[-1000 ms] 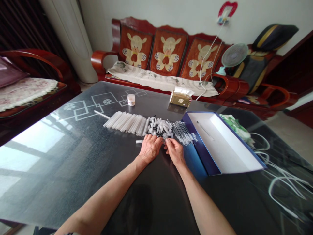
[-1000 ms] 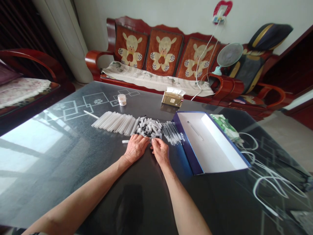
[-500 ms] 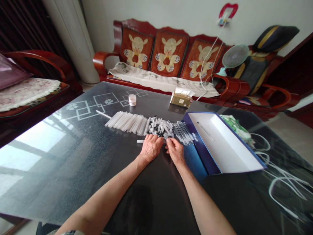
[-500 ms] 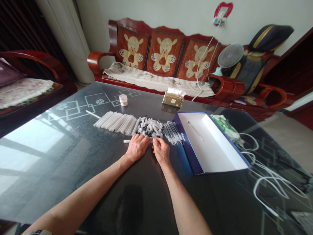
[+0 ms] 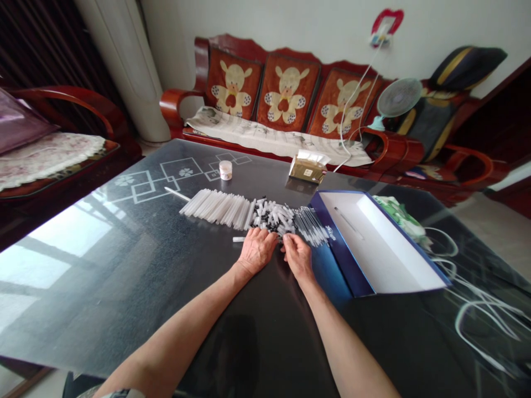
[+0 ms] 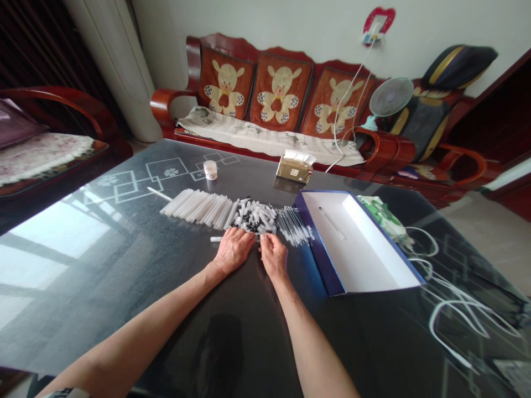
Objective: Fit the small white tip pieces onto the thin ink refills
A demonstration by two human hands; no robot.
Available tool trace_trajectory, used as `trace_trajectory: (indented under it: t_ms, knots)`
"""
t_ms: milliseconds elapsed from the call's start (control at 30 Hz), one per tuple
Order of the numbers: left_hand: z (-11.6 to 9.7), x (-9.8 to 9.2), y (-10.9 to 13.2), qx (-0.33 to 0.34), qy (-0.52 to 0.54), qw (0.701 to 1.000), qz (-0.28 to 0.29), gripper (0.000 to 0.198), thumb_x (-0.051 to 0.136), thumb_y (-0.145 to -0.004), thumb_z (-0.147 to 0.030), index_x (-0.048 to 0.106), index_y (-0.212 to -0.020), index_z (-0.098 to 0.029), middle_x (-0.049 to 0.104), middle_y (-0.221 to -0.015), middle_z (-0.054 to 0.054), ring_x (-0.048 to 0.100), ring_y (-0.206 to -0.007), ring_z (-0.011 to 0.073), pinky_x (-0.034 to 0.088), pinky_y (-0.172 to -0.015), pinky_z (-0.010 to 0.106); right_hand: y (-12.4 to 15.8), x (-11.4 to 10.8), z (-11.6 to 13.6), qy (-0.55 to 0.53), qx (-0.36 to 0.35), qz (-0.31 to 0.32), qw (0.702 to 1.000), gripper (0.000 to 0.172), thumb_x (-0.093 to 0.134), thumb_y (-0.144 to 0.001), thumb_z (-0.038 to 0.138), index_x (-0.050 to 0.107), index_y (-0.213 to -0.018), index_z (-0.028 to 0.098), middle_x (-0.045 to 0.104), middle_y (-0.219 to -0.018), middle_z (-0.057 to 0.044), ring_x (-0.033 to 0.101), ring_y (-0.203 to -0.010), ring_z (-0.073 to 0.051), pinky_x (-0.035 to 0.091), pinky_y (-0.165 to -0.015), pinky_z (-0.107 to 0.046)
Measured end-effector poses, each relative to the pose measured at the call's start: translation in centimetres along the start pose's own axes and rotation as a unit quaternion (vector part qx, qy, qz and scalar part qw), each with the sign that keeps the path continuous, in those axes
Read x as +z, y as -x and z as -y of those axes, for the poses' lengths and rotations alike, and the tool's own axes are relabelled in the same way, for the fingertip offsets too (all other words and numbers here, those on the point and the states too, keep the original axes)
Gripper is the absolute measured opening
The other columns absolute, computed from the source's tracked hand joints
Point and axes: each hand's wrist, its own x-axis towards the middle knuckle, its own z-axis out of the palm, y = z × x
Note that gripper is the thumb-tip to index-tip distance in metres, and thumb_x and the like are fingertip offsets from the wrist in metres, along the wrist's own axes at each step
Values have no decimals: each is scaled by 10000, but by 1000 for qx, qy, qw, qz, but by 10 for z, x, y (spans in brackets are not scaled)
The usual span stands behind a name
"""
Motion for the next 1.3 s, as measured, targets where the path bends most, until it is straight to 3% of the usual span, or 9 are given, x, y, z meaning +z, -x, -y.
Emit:
trace_trajectory:
  t_ms: [200,333,467,567,700,833,1033,1167,1300]
  knots:
    - [1,1,0,3,-2,1000,-3,301,368,-974,-330,651,-988,-229,607,-837,63,503,-817,217,347,-770,356,-1,0,-5,1,-45,11,999,366,596,-765,475,662,-970,180,702,-787,-58,647,-668,-176,470,-469,-224]
    - [0,2,0,2,-9,1000,0,300,370,-974,-335,649,-984,-226,609,-840,61,510,-822,214,346,-770,350,1,-1,-3,-9,-42,3,999,432,623,-740,464,633,-1053,167,702,-906,-83,651,-689,-175,461,-455,-217]
    - [0,1,0,4,-9,1000,-1,306,364,-976,-340,648,-983,-227,608,-839,60,513,-827,216,345,-773,352,0,0,0,5,-6,-11,1000,480,568,-768,561,651,-1003,151,686,-757,-57,626,-583,-164,450,-430,-227]
    - [0,1,0,7,-9,1000,-1,294,372,-973,-327,647,-982,-225,607,-843,61,513,-825,215,346,-771,352,-1,2,-2,18,-20,-4,1000,452,572,-766,559,674,-941,155,684,-709,-43,614,-547,-153,471,-462,-237]
    - [1,1,0,8,-15,1000,-2,302,365,-976,-329,646,-982,-218,606,-841,63,513,-823,212,341,-771,350,-2,2,-8,-1,-45,12,999,378,594,-758,471,666,-971,167,713,-818,-65,650,-650,-168,484,-492,-231]
    - [1,2,0,11,-15,1000,-4,306,360,-979,-334,644,-981,-221,606,-839,56,508,-822,212,339,-772,350,-1,0,-6,-4,-46,0,999,446,629,-729,449,624,-1073,165,697,-979,-96,661,-709,-177,469,-464,-217]
    - [1,2,0,11,-18,1000,-10,293,373,-976,-342,642,-976,-228,606,-840,48,502,-817,218,342,-762,351,-2,1,-3,20,-8,6,1000,440,549,-786,546,658,-965,159,667,-710,-46,626,-566,-163,427,-403,-212]
    - [1,3,0,12,-19,1000,-10,301,367,-978,-341,645,-978,-225,608,-839,51,504,-812,214,340,-763,350,-2,1,-6,3,-38,21,999,354,580,-771,457,653,-981,181,707,-849,-62,656,-663,-169,457,-446,-210]
    - [1,4,0,14,-18,1000,-19,307,362,-980,-342,646,-967,-226,607,-830,49,504,-804,213,339,-757,349,-1,0,-3,-16,-28,21,999,444,604,-752,457,613,-1100,181,696,-983,-86,663,-702,-173,450,-428,-206]
